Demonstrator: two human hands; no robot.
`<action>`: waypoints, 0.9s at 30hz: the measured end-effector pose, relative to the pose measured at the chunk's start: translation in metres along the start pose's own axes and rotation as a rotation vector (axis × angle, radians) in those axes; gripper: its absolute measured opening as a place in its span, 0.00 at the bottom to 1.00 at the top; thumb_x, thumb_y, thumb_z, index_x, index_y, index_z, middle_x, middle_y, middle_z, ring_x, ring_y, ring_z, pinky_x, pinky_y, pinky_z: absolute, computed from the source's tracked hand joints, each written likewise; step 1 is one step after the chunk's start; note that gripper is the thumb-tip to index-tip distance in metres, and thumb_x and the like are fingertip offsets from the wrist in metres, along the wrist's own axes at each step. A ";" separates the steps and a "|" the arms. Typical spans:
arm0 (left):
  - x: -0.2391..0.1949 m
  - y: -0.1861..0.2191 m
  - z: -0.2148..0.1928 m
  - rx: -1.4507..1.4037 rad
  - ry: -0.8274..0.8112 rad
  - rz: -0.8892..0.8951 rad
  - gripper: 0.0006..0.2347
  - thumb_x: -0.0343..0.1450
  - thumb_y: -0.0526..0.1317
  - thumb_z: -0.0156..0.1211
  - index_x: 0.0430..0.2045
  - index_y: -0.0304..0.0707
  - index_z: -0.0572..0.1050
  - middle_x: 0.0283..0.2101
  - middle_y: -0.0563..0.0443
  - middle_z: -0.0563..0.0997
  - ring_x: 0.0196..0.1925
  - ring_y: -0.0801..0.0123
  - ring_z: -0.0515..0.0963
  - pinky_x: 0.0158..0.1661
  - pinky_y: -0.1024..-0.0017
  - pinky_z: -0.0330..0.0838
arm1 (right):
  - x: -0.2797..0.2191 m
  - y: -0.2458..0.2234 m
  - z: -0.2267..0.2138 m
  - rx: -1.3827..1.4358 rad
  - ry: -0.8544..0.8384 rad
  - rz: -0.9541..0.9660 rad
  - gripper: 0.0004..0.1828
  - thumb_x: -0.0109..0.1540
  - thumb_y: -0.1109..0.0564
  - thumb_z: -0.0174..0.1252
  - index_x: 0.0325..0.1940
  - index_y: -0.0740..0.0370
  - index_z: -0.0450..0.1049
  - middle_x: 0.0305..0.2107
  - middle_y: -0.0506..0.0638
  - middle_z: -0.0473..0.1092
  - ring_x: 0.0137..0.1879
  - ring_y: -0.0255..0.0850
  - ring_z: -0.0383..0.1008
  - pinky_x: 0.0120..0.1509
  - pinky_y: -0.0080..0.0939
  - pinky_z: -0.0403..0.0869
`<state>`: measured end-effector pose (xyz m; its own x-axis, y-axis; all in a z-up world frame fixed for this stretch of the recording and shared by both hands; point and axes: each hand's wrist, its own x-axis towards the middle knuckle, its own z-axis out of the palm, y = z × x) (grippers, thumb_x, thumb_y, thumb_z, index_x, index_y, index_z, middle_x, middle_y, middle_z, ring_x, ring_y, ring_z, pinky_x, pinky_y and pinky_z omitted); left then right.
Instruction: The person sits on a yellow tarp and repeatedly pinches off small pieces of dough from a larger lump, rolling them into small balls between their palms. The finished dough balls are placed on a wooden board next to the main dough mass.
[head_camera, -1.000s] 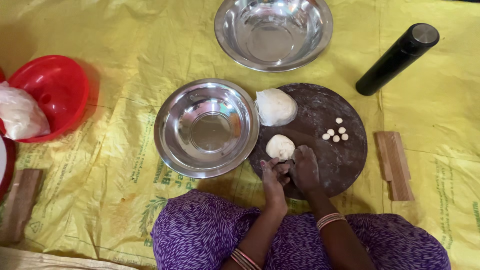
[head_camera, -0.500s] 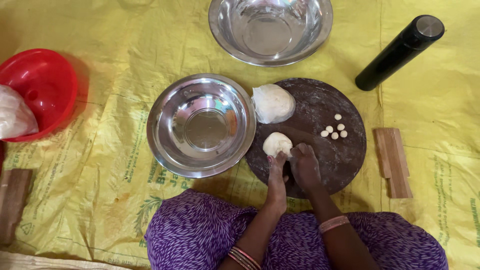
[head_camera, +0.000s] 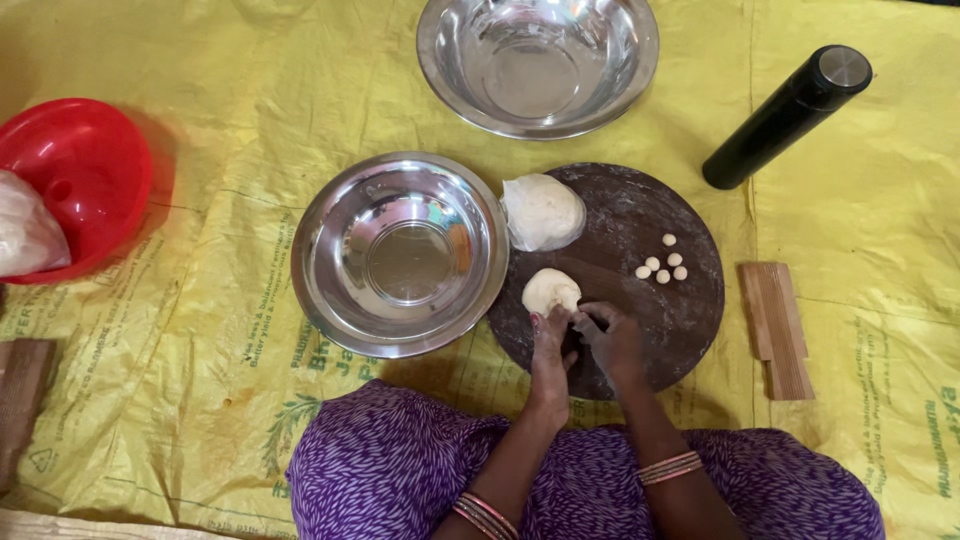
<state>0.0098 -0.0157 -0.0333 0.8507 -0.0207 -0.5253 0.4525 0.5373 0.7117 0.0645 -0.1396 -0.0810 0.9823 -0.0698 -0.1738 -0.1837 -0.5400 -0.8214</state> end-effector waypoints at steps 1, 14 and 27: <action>0.000 0.000 0.000 0.005 -0.004 -0.002 0.41 0.69 0.72 0.20 0.75 0.48 0.47 0.78 0.52 0.53 0.79 0.65 0.48 0.72 0.56 0.45 | -0.001 -0.001 0.001 0.000 0.007 -0.020 0.14 0.61 0.52 0.66 0.46 0.63 0.82 0.36 0.53 0.81 0.39 0.38 0.81 0.45 0.41 0.78; 0.005 -0.011 0.004 0.040 -0.034 0.069 0.38 0.72 0.68 0.24 0.75 0.46 0.47 0.79 0.51 0.49 0.80 0.62 0.47 0.73 0.59 0.39 | -0.009 -0.030 -0.036 0.165 -0.369 0.330 0.12 0.63 0.61 0.62 0.49 0.68 0.81 0.37 0.58 0.81 0.36 0.45 0.80 0.42 0.40 0.80; -0.020 0.008 0.013 -0.418 -0.438 0.077 0.38 0.75 0.67 0.26 0.68 0.31 0.59 0.60 0.35 0.76 0.62 0.56 0.75 0.62 0.60 0.70 | -0.090 -0.060 -0.053 0.495 -0.087 0.064 0.12 0.58 0.65 0.66 0.46 0.65 0.82 0.40 0.58 0.80 0.41 0.39 0.81 0.46 0.38 0.79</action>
<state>0.0000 -0.0221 -0.0106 0.9480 -0.2653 -0.1756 0.3170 0.8349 0.4500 -0.0110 -0.1450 0.0128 0.9657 -0.0086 -0.2595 -0.2594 -0.0730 -0.9630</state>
